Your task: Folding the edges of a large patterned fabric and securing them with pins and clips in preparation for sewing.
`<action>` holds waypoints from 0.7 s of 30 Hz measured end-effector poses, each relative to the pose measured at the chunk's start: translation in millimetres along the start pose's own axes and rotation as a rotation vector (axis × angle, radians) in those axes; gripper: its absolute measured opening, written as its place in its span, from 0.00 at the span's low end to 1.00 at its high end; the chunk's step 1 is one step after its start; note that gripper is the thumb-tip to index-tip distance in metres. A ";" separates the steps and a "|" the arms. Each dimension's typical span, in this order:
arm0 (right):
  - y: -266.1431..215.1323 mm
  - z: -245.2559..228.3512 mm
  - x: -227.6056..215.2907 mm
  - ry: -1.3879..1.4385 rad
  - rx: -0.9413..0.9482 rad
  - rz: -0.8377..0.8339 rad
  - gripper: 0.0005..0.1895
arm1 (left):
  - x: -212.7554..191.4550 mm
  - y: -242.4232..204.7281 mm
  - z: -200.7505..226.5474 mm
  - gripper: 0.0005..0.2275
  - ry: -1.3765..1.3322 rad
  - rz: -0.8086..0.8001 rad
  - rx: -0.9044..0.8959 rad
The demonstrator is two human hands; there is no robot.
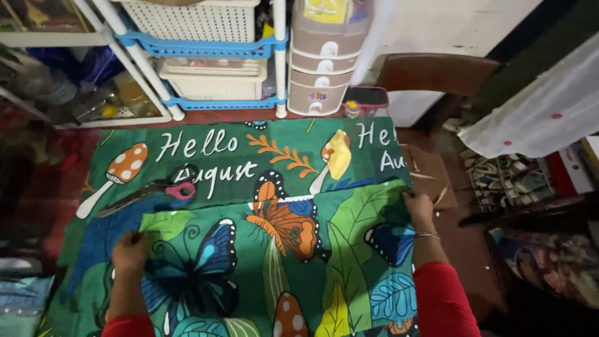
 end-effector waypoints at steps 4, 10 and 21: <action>-8.5 -18.0 -17.0 -0.006 0.087 -0.046 0.25 | -1.6 19.5 -9.7 0.18 0.103 0.105 0.099; -31.3 -56.0 -42.9 -0.009 0.157 -0.087 0.21 | 3.4 30.9 7.1 0.15 0.039 0.051 0.028; -56.0 -216.7 -28.0 -0.337 -0.827 0.113 0.14 | 52.1 -54.3 76.1 0.30 0.451 0.492 0.367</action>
Point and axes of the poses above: each hand's wrist, its own y-axis towards the middle knuckle, its own x-axis out of the palm, z = x × y, the point moved 3 cm from there along y, towards the middle knuckle, and after that the axes turned 4 degrees about z, right-handed, at the moved point
